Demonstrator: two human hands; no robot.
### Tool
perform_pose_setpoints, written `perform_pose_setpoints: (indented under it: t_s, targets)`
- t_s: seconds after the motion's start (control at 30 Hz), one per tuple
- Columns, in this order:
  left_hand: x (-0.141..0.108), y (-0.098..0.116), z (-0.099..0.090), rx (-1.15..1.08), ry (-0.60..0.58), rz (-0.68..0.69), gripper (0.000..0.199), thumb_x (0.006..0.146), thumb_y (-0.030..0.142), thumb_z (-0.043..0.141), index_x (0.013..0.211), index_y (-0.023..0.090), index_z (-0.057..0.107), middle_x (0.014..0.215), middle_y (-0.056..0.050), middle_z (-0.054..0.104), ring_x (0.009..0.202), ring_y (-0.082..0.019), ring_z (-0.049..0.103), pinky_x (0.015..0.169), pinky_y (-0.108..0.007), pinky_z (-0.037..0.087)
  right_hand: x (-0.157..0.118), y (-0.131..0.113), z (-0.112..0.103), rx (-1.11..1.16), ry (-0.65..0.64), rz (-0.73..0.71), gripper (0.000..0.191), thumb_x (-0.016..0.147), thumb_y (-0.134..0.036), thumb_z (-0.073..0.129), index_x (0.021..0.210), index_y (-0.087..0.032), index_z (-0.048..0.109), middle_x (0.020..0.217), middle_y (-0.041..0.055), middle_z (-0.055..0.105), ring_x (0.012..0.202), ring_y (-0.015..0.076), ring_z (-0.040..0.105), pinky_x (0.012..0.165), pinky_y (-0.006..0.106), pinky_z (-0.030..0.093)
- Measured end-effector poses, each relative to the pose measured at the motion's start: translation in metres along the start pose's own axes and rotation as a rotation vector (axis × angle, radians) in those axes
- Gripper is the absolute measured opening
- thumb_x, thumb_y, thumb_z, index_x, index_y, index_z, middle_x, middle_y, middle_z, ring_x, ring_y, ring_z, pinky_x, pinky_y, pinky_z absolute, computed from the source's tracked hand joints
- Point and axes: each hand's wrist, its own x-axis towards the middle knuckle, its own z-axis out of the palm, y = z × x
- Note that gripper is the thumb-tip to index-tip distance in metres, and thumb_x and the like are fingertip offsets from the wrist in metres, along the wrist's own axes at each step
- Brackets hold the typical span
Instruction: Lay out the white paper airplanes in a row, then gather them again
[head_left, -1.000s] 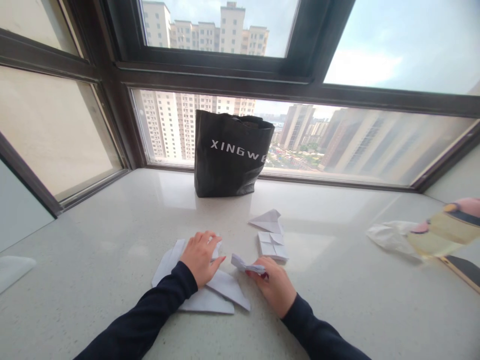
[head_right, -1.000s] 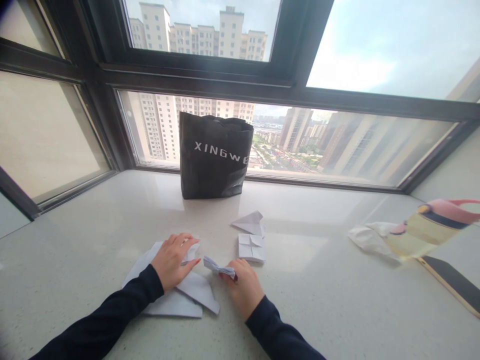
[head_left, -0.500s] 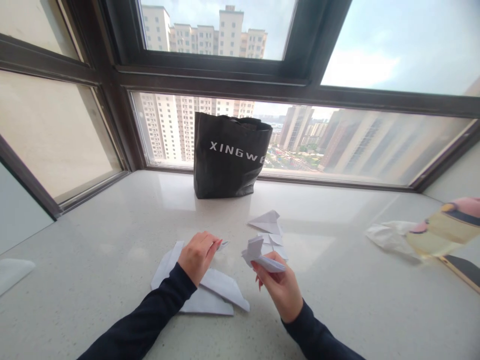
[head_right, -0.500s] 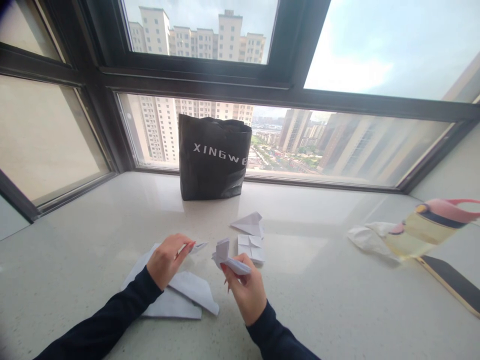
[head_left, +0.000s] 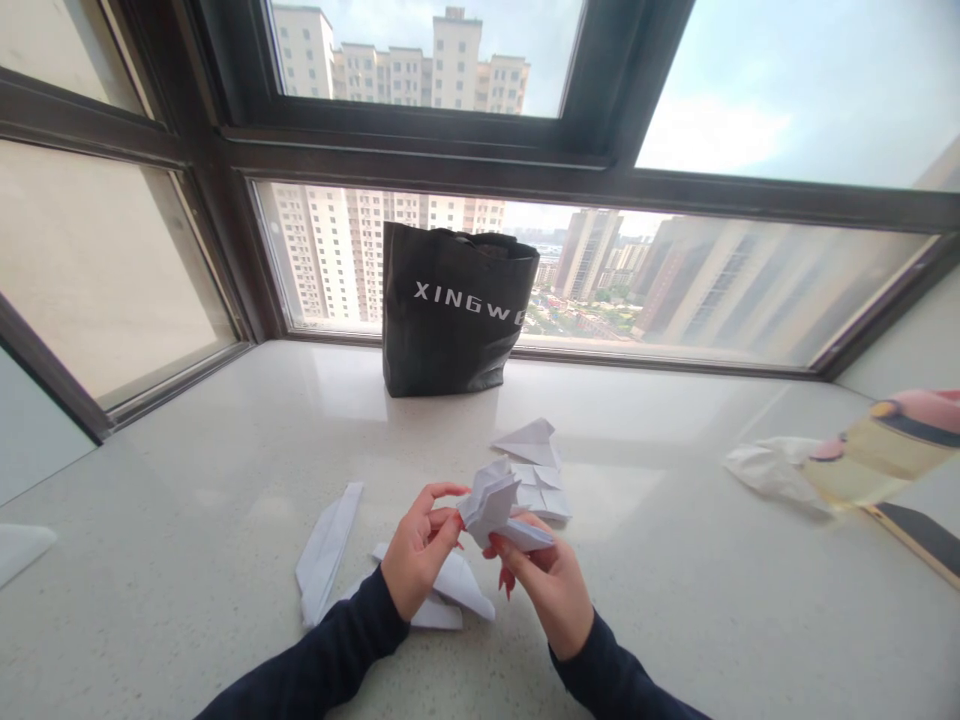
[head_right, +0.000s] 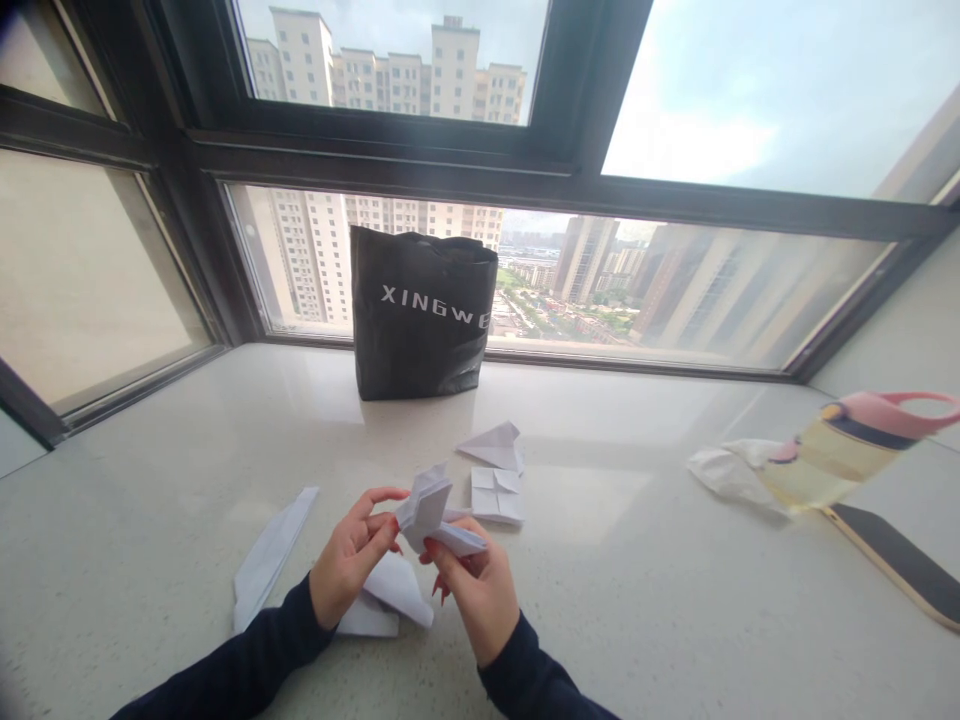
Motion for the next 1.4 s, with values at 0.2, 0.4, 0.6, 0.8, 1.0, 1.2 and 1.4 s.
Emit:
perform_pose_setpoints:
  t_s: [0.2,0.4,0.6,0.8,1.0,1.2,1.4]
  targets:
    - [-0.002,-0.003,-0.004,-0.042,-0.119,0.02,0.033,0.073,0.042,0.054,0.09,0.014,0.052,0.078,-0.005,0.061,0.073,-0.017,0.055,0.069,-0.027,0.04,0.002,0.0,-0.003,-0.096,0.005,0.037,0.025,0.07,-0.04,0.058,0.076,-0.016,0.056,0.046,-0.0064,0.046,0.032,0.0048,0.038,0.031,0.017,0.031]
    - [-0.004,-0.006,0.002,-0.097,-0.112,-0.02,0.028,0.071,0.039,0.059,0.079,0.015,0.05,0.078,-0.005,0.062,0.074,-0.016,0.056,0.07,-0.026,0.04,0.001,-0.002,-0.003,-0.19,-0.018,0.055,0.026,0.07,-0.041,0.057,0.076,-0.016,0.058,0.04,-0.0088,0.038,0.029,0.0038,0.029,0.028,0.017,0.024]
    - [-0.003,-0.012,0.009,-0.141,-0.024,-0.072,0.035,0.065,0.048,0.062,0.071,0.017,0.044,0.063,0.001,0.058,0.063,-0.014,0.056,0.064,-0.027,0.043,-0.001,0.004,0.002,-0.029,0.149,-0.054,0.032,0.065,-0.034,0.064,0.089,-0.023,0.045,0.065,-0.0049,0.05,0.046,0.0082,0.047,0.041,0.019,0.041]
    - [0.002,-0.018,-0.002,0.167,-0.025,0.09,0.024,0.073,0.04,0.056,0.071,0.016,0.053,0.086,-0.006,0.059,0.085,-0.02,0.054,0.077,-0.032,0.039,0.004,0.002,-0.006,-0.165,0.06,-0.057,0.026,0.069,-0.034,0.06,0.087,-0.019,0.05,0.068,-0.0002,0.055,0.055,0.0115,0.052,0.046,0.022,0.042]
    - [0.001,-0.02,-0.004,0.174,-0.076,0.203,0.039,0.074,0.019,0.056,0.11,0.021,0.042,0.12,-0.01,0.044,0.112,-0.02,0.04,0.092,-0.035,0.033,0.01,-0.002,-0.021,-0.631,0.01,-0.261,0.008,0.073,-0.024,0.053,0.071,-0.018,0.057,0.06,0.0019,0.061,0.054,0.0131,0.053,0.052,0.025,0.043]
    - [0.002,-0.021,-0.001,0.258,-0.097,0.033,0.007,0.074,0.017,0.052,0.079,0.015,0.056,0.079,-0.004,0.061,0.079,-0.016,0.058,0.072,-0.028,0.048,0.017,0.005,-0.022,-0.631,-0.132,-0.108,0.006,0.07,-0.02,0.054,0.066,-0.016,0.057,0.053,0.0001,0.06,0.048,0.0121,0.053,0.049,0.024,0.043]
    - [0.0,-0.012,-0.002,0.303,0.003,0.141,0.024,0.077,0.018,0.047,0.1,0.017,0.05,0.092,-0.007,0.06,0.087,-0.017,0.057,0.073,-0.029,0.047,0.012,-0.008,-0.056,-0.344,-0.265,0.231,0.02,0.058,-0.029,0.066,0.062,-0.016,0.052,0.049,-0.0027,0.058,0.044,0.0121,0.055,0.038,0.021,0.042]
